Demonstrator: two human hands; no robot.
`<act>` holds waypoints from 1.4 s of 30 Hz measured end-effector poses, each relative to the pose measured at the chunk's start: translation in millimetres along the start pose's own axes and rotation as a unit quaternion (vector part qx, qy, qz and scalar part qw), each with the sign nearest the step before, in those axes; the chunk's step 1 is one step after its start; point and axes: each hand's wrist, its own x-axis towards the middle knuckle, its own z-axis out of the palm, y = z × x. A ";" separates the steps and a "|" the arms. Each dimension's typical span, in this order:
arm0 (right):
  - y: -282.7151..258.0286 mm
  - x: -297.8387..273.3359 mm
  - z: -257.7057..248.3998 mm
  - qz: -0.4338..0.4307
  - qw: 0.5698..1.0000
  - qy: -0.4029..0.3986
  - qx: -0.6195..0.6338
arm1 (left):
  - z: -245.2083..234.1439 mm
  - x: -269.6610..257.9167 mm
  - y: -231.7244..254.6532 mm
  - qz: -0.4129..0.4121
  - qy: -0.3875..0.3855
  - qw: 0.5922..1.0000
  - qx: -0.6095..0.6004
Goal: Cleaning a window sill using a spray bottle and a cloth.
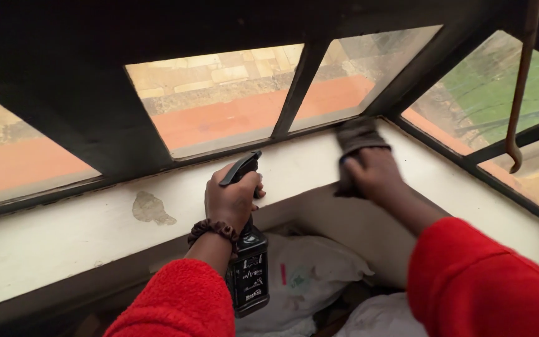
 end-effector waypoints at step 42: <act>139.0 -127.8 -33.0 0.446 0.891 0.057 -0.061 | 48.5 7.7 6.3 -0.015 -0.016 1.000 -0.022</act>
